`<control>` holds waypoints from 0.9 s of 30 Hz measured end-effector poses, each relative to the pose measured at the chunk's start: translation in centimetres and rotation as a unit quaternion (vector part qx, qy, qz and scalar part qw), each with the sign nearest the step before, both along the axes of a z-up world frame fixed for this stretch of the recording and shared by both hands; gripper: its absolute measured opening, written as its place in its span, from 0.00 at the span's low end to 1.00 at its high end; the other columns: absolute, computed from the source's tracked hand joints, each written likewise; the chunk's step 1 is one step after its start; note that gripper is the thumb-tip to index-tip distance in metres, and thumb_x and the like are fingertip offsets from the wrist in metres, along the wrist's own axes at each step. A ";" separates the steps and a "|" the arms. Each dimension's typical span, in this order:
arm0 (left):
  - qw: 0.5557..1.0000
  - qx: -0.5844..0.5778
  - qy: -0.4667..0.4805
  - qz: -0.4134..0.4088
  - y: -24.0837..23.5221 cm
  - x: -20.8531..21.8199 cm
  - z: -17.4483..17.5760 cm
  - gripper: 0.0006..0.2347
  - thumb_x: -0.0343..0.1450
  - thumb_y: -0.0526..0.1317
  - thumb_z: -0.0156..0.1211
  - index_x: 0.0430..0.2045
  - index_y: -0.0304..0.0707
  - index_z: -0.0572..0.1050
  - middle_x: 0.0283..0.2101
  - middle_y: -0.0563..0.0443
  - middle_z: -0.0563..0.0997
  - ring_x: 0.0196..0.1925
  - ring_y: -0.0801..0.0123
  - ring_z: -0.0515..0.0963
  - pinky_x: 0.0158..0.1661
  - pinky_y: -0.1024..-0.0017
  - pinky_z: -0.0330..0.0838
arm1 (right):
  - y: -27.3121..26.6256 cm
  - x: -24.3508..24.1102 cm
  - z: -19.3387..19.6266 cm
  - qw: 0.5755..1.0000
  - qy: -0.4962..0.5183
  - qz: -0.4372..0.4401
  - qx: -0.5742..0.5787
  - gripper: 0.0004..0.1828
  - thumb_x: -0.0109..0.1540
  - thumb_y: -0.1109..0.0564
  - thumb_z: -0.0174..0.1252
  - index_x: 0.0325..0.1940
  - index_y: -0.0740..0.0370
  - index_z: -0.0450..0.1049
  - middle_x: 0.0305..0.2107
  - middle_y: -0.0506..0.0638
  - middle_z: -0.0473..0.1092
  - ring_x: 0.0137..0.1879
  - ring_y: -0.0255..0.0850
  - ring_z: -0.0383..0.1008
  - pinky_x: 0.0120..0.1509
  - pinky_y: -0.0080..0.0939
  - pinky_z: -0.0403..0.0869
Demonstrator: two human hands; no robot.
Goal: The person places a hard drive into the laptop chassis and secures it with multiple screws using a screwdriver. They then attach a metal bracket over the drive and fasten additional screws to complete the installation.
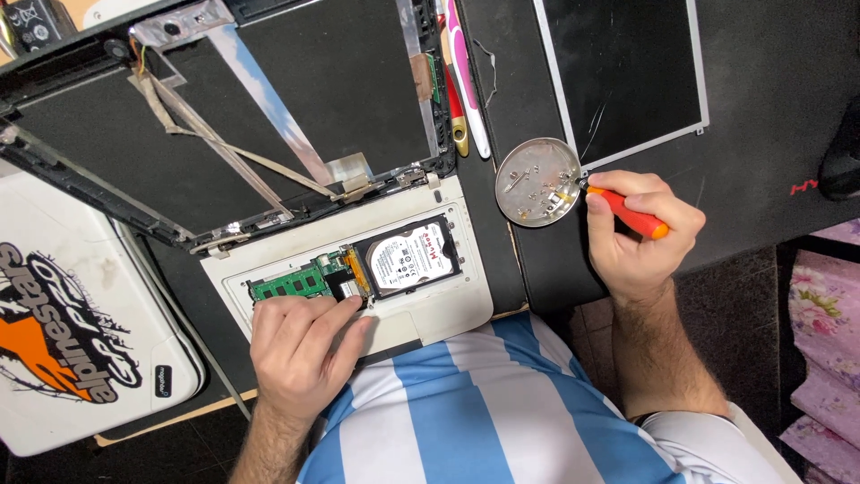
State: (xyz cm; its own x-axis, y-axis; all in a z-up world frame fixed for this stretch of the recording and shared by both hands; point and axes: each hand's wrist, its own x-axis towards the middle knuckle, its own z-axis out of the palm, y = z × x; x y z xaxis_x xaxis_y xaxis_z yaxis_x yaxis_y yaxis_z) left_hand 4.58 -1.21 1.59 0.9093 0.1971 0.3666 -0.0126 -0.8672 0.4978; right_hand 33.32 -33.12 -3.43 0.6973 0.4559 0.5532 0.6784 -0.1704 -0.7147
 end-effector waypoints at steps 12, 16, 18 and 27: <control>1.000 0.003 -0.011 0.004 -0.2 0.4 0.4 0.08 0.80 0.41 0.83 0.47 0.39 0.90 0.43 0.52 0.89 0.43 0.57 0.82 0.45 0.58 0.70 | 0.7 0.1 1.5 0.997 0.055 -0.027 0.048 0.22 0.83 0.71 0.61 0.65 0.58 0.53 0.47 0.78 0.78 0.47 0.64 0.83 0.55 0.55 0.85; 1.000 0.005 -0.013 0.008 -0.2 0.4 0.4 0.08 0.80 0.41 0.82 0.47 0.39 0.90 0.43 0.52 0.89 0.43 0.56 0.82 0.46 0.57 0.71 | 0.7 -0.1 1.3 0.986 0.124 -0.043 0.099 0.22 0.85 0.63 0.63 0.66 0.55 0.52 0.45 0.78 0.74 0.46 0.62 0.81 0.50 0.53 0.87; 1.000 0.003 -0.015 0.006 -0.2 0.4 0.4 0.07 0.81 0.41 0.82 0.47 0.39 0.90 0.43 0.52 0.89 0.42 0.57 0.82 0.45 0.58 0.70 | 1.0 -0.2 1.4 0.980 0.156 -0.064 0.105 0.23 0.85 0.67 0.63 0.66 0.56 0.53 0.46 0.78 0.74 0.50 0.59 0.82 0.51 0.51 0.88; 1.000 -0.005 -0.031 -0.004 -0.1 0.6 0.6 0.07 0.82 0.40 0.81 0.47 0.38 0.89 0.43 0.51 0.90 0.42 0.56 0.82 0.45 0.58 0.70 | 1.9 -1.3 3.1 0.974 0.189 -0.047 0.117 0.23 0.86 0.53 0.65 0.67 0.53 0.53 0.45 0.74 0.72 0.49 0.55 0.80 0.48 0.50 0.86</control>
